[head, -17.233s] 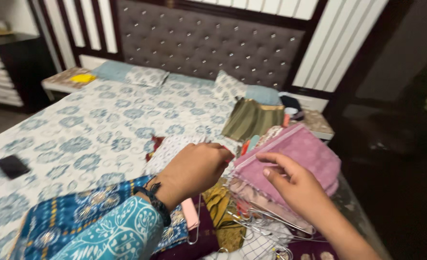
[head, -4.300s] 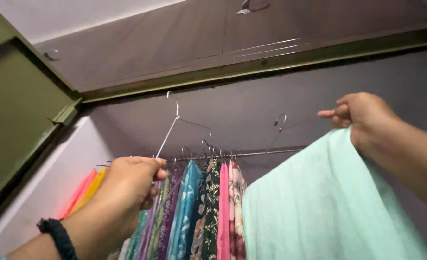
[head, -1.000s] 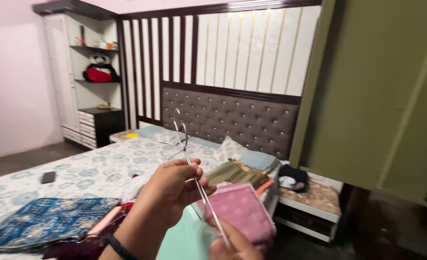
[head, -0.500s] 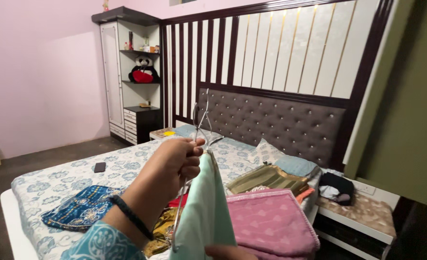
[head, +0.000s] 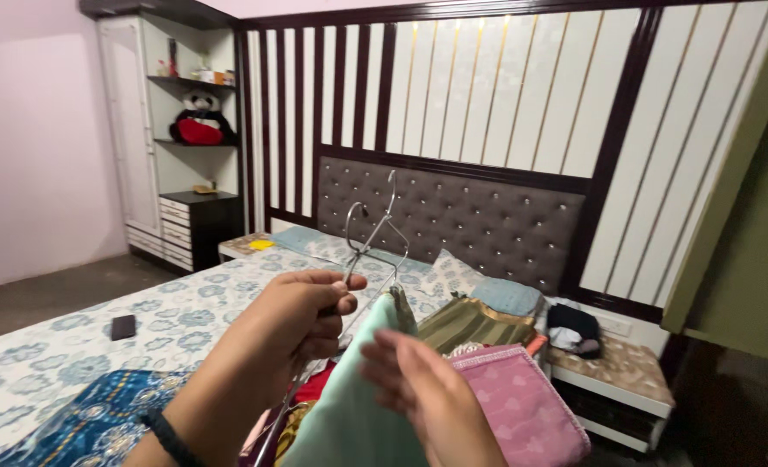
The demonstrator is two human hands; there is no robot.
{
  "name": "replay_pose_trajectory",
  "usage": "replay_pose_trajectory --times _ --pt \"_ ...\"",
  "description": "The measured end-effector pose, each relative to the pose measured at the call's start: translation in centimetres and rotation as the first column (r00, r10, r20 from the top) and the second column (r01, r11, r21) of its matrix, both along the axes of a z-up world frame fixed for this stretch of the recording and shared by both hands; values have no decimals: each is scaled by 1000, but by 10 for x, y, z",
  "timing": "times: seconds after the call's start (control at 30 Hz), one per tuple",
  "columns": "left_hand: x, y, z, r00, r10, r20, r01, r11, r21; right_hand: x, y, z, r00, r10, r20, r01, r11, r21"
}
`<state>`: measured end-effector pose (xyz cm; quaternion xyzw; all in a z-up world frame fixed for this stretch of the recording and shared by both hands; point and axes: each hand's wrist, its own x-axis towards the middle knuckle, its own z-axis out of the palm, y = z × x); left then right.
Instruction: The person removes several patterned garments from hangers in a wardrobe, folds each one by hand, and places them on a bed. The person repeats this process for multiple items, including a pink floral piece, a purple floral piece, a pink embroidered piece, a blue patterned piece, and a light green piece.
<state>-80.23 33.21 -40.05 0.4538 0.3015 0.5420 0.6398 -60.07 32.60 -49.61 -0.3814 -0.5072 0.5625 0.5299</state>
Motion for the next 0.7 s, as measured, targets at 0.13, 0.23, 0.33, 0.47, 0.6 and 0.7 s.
replay_pose_trajectory --times 0.13,0.23,0.33,0.47,0.6,0.7 --pt "4 10 -11 998 -63 -28 62 998 -22 -38 0 53 996 1 -91 -1 1000 5" --pt "7 11 -21 993 -114 -35 115 993 19 -47 14 69 999 17 -50 -16 1000 21" --pt "7 10 -26 991 -64 -118 87 977 197 -44 24 76 996 -49 -77 51 998 26" --pt "15 8 -23 979 -107 -171 144 965 220 -28 31 90 989 -62 -135 57 998 -41" --pt "17 3 -17 981 -186 -47 191 971 147 -14 33 94 999 1 -44 0 1000 21" --pt "19 6 -9 976 -212 42 212 977 12 -12 34 94 994 103 -46 -98 990 105"
